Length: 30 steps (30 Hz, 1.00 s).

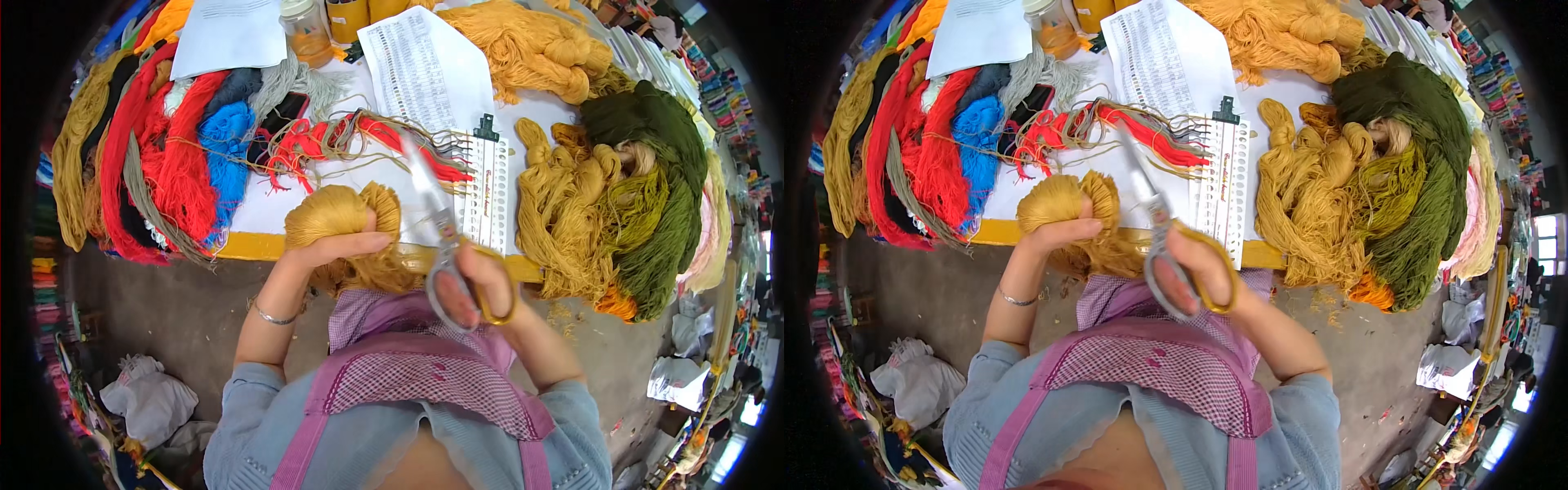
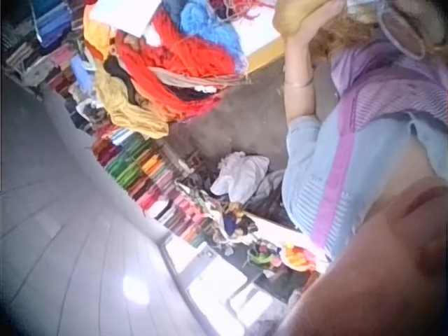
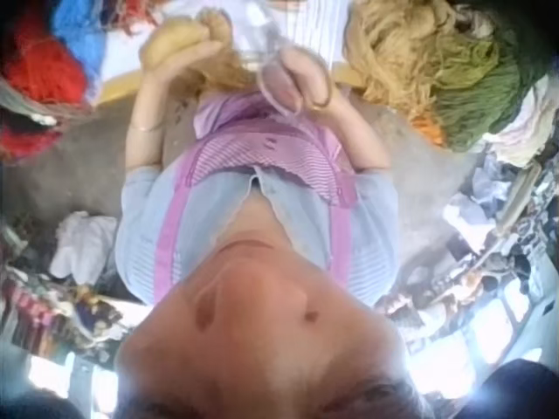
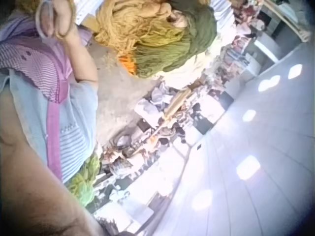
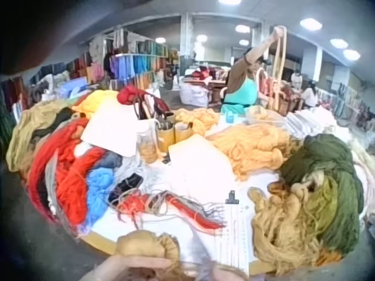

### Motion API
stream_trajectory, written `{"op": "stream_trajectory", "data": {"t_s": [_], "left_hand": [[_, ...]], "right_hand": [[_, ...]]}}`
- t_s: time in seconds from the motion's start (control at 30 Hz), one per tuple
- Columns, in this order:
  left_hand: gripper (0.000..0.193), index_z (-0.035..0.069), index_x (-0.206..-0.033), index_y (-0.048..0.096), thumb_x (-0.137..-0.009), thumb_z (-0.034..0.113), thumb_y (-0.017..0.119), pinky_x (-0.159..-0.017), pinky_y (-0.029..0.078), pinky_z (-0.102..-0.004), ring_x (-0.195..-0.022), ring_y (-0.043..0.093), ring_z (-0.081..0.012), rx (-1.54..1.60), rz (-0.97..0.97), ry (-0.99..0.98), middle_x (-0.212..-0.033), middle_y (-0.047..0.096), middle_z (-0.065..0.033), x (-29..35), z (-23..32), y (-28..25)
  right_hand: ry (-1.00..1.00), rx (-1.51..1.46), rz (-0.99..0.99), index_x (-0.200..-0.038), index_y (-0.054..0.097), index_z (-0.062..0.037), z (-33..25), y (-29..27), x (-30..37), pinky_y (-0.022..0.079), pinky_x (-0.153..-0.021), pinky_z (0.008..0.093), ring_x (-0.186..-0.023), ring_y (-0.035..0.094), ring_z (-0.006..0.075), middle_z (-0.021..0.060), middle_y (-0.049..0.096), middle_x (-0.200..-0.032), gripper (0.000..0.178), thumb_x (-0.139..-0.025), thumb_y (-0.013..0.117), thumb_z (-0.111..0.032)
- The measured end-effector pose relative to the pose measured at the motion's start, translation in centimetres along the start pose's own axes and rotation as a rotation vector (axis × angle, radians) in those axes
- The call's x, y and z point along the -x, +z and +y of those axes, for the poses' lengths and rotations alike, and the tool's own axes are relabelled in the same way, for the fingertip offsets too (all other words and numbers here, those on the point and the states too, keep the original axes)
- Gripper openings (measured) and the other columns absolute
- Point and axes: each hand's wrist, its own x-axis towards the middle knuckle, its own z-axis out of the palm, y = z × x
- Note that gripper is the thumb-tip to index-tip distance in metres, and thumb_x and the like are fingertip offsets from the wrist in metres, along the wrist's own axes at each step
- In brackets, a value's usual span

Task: Sorting bundles of colored yarn and organizing specific lengths onto a thread organizer card using scissors.

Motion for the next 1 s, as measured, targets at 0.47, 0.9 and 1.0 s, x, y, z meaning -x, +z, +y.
{"op": "stream_trajectory", "data": {"t_s": [0.47, 0.9, 1.0], "left_hand": [[0.021, 0.010, -0.070, 0.055, -0.087, 0.011, 0.067, -0.057, 0.034, -0.0246, -0.065, 0.044, -0.0051, 0.530, 0.205, -0.104, -0.070, 0.049, 0.0058, 2.0, -3.1, -1.5], [0.034, 0.005, -0.082, 0.060, -0.098, 0.034, 0.053, -0.091, 0.042, -0.0323, -0.102, 0.056, -0.0174, -0.131, 0.142, 0.413, -0.120, 0.061, -0.0129, 3.0, 3.6, -1.6], [0.050, 0.003, -0.086, 0.063, -0.101, 0.045, 0.041, -0.103, 0.036, -0.0358, -0.117, 0.053, -0.0238, -0.112, 0.105, 0.445, -0.140, 0.049, -0.0205, 4.2, 7.3, -2.9]], "right_hand": [[0.373, 2.224, 0.903, -0.081, 0.070, -0.0039, -17.5, -21.4, -3.1, 0.054, -0.067, 0.0443, -0.079, 0.068, 0.0348, 0.0164, 0.069, -0.083, 0.033, -0.074, 0.074, -0.036], [-0.008, 1.993, 0.635, -0.101, 0.069, -0.0053, -15.1, -25.6, -9.3, 0.051, -0.076, 0.0408, -0.087, 0.066, 0.0328, 0.0160, 0.068, -0.089, 0.032, -0.076, 0.076, -0.023], [-0.184, 1.726, 0.600, -0.107, 0.070, -0.0059, -15.1, -16.4, -9.7, 0.052, -0.076, 0.0350, -0.087, 0.069, 0.0242, 0.0125, 0.071, -0.097, 0.027, -0.087, 0.068, -0.024]]}}
